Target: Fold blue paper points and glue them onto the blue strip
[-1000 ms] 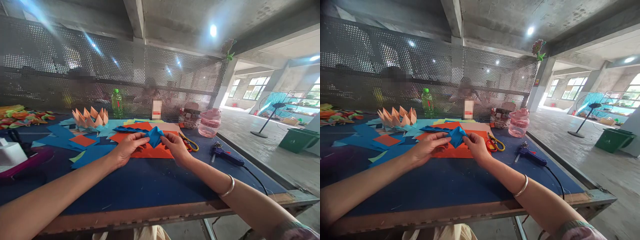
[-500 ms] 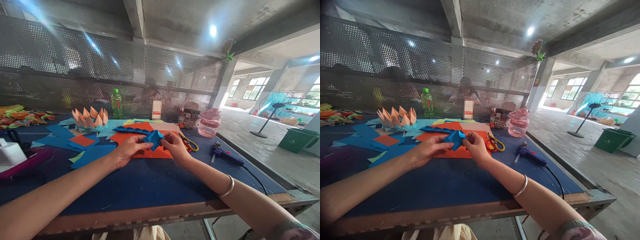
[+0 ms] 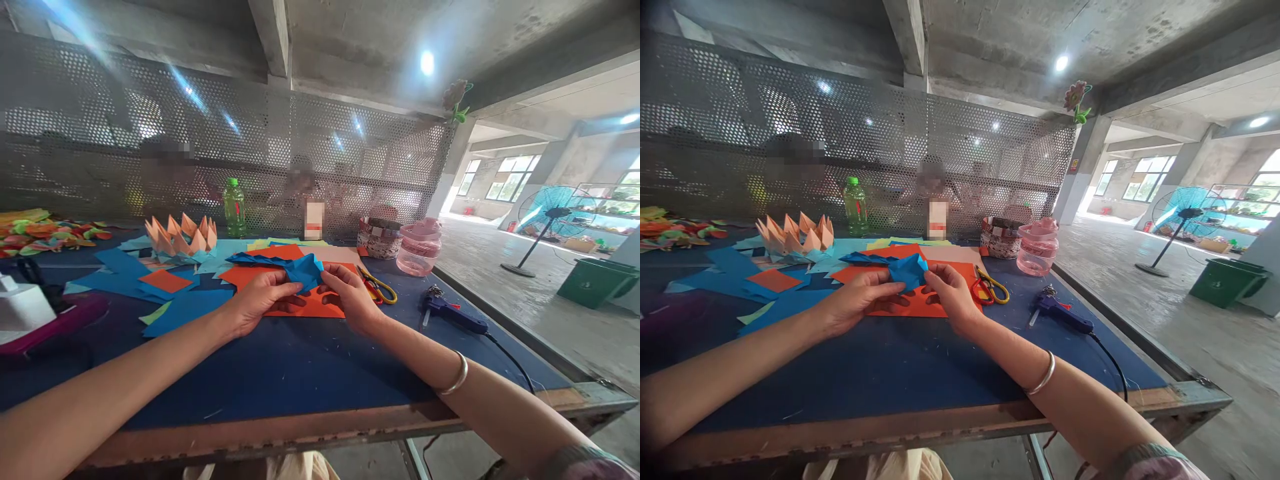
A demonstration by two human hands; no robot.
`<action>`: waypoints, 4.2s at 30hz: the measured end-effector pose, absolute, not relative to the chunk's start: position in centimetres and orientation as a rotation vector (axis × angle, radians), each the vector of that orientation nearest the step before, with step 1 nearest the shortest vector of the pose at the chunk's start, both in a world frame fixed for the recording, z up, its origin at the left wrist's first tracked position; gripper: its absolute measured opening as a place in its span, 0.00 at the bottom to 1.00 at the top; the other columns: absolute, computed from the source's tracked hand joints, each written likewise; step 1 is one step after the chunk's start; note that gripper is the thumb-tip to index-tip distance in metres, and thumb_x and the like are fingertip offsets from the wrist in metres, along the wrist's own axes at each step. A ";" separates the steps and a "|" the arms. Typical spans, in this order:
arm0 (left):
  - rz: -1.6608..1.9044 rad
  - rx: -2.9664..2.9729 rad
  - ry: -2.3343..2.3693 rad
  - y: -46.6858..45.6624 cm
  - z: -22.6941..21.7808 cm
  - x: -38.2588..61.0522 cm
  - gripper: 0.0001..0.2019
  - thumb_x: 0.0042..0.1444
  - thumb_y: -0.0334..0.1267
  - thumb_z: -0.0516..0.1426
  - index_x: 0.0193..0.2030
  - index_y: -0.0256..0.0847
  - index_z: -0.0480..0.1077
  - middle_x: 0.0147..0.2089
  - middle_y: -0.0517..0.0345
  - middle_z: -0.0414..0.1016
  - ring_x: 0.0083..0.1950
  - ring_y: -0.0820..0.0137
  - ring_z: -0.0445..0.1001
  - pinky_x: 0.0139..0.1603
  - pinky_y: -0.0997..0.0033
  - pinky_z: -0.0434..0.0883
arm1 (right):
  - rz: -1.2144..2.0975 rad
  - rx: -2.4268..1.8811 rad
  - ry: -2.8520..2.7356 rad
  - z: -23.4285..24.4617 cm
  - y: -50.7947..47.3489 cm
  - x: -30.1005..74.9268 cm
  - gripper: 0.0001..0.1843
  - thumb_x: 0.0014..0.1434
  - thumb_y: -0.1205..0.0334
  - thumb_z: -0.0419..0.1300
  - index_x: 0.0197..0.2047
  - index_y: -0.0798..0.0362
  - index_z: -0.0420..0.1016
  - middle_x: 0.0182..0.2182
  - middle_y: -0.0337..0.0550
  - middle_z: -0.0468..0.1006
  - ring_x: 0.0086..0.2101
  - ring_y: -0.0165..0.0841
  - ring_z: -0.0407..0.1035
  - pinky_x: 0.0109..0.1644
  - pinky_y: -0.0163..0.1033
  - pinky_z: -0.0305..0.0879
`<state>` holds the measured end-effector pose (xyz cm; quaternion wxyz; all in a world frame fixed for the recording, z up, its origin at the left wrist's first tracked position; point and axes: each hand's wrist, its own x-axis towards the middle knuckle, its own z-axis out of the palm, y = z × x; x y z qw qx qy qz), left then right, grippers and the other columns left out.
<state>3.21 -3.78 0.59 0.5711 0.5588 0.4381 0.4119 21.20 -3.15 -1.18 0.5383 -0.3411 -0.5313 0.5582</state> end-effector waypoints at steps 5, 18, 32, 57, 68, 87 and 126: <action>0.969 1.362 1.038 -3.9 0.6 3.3 0.17 0.39 0.43 0.67 0.37 0.41 0.76 0.36 0.57 0.78 0.36 0.67 0.74 0.37 0.68 0.70 | 1.259 -0.833 -1.353 -1.6 -2.8 21.3 0.17 0.46 0.47 0.64 0.31 0.53 0.73 0.28 0.38 0.71 0.28 0.27 0.63 0.30 0.32 0.60; 1.040 1.548 1.155 -3.4 0.9 2.8 0.19 0.46 0.50 0.63 0.41 0.40 0.72 0.18 0.64 0.73 0.20 0.71 0.69 0.25 0.71 0.67 | 0.946 -0.894 -1.492 -2.6 -1.6 21.5 0.15 0.52 0.50 0.60 0.29 0.54 0.73 0.19 0.34 0.68 0.21 0.25 0.59 0.27 0.32 0.54; 1.119 1.516 1.144 -3.2 0.6 2.6 0.13 0.47 0.47 0.63 0.34 0.40 0.78 0.32 0.55 0.81 0.32 0.67 0.78 0.30 0.72 0.71 | 1.300 -0.943 -1.410 -1.6 -2.6 21.5 0.20 0.50 0.44 0.61 0.36 0.52 0.70 0.26 0.41 0.79 0.19 0.25 0.69 0.20 0.28 0.59; 1.284 1.769 1.099 -3.4 0.5 3.1 0.13 0.44 0.43 0.65 0.36 0.40 0.73 0.35 0.57 0.78 0.37 0.66 0.75 0.42 0.66 0.71 | 0.933 -0.850 -1.512 -1.9 -2.6 21.3 0.15 0.47 0.52 0.66 0.26 0.54 0.69 0.22 0.38 0.73 0.24 0.28 0.66 0.30 0.35 0.62; 1.252 1.682 1.135 -3.9 1.0 3.5 0.14 0.43 0.42 0.64 0.36 0.39 0.77 0.32 0.57 0.81 0.32 0.68 0.75 0.40 0.66 0.73 | 0.878 -0.841 -1.548 -1.7 -3.1 21.2 0.16 0.48 0.51 0.65 0.26 0.53 0.67 0.22 0.37 0.72 0.25 0.29 0.65 0.30 0.35 0.61; 1.243 1.672 1.123 -3.7 0.7 3.2 0.11 0.44 0.40 0.64 0.36 0.41 0.79 0.32 0.57 0.81 0.33 0.68 0.76 0.42 0.66 0.73 | 1.005 -0.848 -1.573 -1.9 -2.6 21.3 0.15 0.49 0.52 0.64 0.35 0.54 0.76 0.28 0.39 0.77 0.26 0.28 0.67 0.33 0.35 0.64; 1.163 1.588 1.059 -3.9 0.9 3.3 0.17 0.43 0.42 0.66 0.41 0.39 0.76 0.34 0.56 0.82 0.37 0.65 0.79 0.39 0.67 0.74 | 0.918 -0.890 -1.468 -1.7 -2.5 21.5 0.12 0.48 0.52 0.65 0.30 0.53 0.76 0.22 0.37 0.72 0.22 0.26 0.60 0.26 0.33 0.58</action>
